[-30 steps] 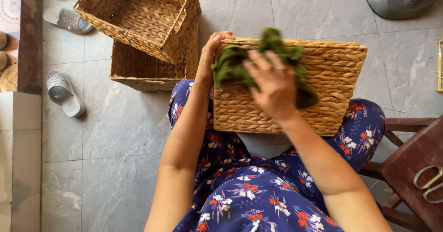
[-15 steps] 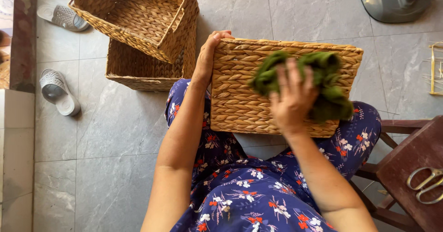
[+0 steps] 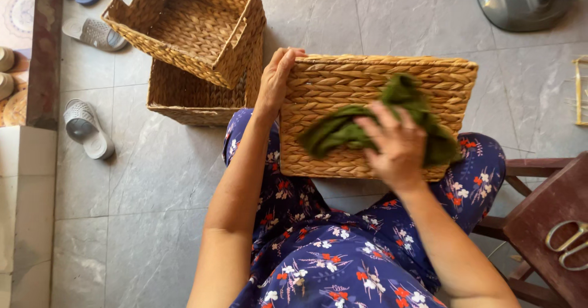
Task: The person trims loose strands from a woven basket using scissors, then wipes the exterior and interior surfaces of the basket with a green cloth. The person handles multiple baskets, cleaning them one by one.
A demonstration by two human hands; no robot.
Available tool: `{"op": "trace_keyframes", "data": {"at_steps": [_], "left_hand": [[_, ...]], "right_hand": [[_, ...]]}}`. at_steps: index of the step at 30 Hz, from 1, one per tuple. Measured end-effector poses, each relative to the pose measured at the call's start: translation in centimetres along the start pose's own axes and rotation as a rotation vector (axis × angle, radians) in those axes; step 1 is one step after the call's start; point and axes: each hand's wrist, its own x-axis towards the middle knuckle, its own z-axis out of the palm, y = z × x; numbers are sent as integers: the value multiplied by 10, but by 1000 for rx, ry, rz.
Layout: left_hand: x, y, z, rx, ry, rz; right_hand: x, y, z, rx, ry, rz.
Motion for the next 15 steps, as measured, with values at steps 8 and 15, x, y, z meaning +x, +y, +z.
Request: {"op": "trace_keyframes", "data": {"at_steps": [8,15], "left_hand": [[-2,-5,2,-27,21,31],[3,-17,0,-103,8,44]], "right_hand": [[-34,9,1,-94,43,265],[-1,-117,43,213,-157,-113]]}}
